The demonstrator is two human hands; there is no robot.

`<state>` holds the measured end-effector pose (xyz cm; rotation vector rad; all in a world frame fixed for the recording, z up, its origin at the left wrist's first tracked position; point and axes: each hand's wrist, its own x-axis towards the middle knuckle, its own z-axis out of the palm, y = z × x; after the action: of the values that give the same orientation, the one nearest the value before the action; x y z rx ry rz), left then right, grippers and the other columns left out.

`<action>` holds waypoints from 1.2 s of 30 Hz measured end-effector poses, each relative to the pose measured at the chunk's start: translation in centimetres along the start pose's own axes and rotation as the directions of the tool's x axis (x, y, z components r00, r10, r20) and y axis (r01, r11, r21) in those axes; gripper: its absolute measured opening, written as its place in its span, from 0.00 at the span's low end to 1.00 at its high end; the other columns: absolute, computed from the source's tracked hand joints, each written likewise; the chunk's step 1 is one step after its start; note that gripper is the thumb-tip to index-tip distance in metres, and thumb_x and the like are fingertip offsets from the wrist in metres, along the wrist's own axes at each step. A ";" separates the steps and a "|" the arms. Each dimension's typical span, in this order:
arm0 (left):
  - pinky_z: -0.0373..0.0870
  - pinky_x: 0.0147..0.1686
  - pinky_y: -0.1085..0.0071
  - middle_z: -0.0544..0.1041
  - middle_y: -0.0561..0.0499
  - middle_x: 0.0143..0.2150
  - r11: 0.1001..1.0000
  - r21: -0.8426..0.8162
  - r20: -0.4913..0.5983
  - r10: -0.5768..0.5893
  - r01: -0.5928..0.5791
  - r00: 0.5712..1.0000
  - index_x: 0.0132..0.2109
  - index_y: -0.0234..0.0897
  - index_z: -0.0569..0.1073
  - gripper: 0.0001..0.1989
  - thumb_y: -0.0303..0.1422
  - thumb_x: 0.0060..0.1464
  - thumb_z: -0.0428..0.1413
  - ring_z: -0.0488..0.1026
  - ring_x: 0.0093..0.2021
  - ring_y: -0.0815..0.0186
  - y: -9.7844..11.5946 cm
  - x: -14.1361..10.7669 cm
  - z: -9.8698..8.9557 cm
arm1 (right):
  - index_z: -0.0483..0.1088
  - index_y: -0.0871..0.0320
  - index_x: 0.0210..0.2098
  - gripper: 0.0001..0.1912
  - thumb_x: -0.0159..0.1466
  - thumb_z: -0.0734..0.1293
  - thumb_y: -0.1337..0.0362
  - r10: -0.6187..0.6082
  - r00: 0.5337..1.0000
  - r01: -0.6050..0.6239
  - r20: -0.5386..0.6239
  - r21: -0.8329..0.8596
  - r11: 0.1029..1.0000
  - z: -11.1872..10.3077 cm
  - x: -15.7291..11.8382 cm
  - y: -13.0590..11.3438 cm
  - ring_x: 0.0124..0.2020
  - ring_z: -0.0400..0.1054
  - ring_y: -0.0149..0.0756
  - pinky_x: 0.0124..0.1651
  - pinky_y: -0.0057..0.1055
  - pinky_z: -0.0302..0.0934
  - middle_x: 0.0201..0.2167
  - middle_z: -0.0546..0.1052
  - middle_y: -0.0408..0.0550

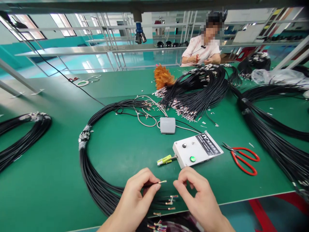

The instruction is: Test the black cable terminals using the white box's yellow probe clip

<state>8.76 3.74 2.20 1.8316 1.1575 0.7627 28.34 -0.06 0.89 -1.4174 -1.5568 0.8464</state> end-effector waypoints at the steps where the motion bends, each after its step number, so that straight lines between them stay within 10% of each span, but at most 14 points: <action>1: 0.65 0.31 0.74 0.72 0.54 0.28 1.000 0.006 -0.021 0.010 -0.010 1.000 0.30 0.38 0.71 0.09 0.27 0.59 0.55 0.70 0.29 0.67 0.1 -0.1 0.0 | 0.62 0.56 0.25 0.15 0.67 0.63 0.59 0.004 1.000 -0.003 -0.025 0.027 1.000 0.1 0.2 -0.1 0.28 0.60 0.30 0.32 0.28 0.54 0.25 0.66 0.41; 9: 0.67 0.29 0.75 0.71 0.54 0.26 1.000 -0.001 -0.107 0.030 -0.030 0.994 0.28 0.38 0.70 0.09 0.26 0.56 0.56 0.70 0.28 0.68 0.8 -0.2 0.3 | 0.66 0.57 0.30 0.16 0.61 0.70 0.51 0.280 0.924 -0.380 0.259 0.567 0.731 1.7 1.6 -0.9 0.28 0.57 0.28 0.33 0.26 0.53 0.25 0.65 0.38; 18: 0.66 0.17 0.78 0.68 0.57 0.24 0.867 -0.426 -0.019 -0.296 0.260 0.955 0.28 0.36 0.68 0.09 0.33 0.53 0.58 0.68 0.17 0.73 0.5 -0.4 1.1 | 0.67 0.58 0.30 0.18 0.56 0.74 0.51 0.369 0.845 -0.527 0.386 0.713 0.462 3.4 0.7 -0.4 0.25 0.56 0.26 0.30 0.25 0.50 0.22 0.66 0.38; 36: 0.62 0.19 0.79 0.70 0.58 0.12 0.727 -0.548 0.081 -0.445 0.413 0.892 0.29 0.37 0.67 0.19 0.45 0.48 0.64 0.66 0.14 0.73 0.5 0.1 0.6 | 0.76 0.58 0.28 0.16 0.53 0.75 0.52 0.367 0.913 -0.395 0.178 0.611 0.686 4.3 1.8 -0.5 0.27 0.65 0.30 0.33 0.27 0.61 0.26 0.78 0.44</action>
<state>9.51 3.49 2.38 1.0077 1.1799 0.7721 24.22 1.92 -0.16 -1.2090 -0.8430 1.5007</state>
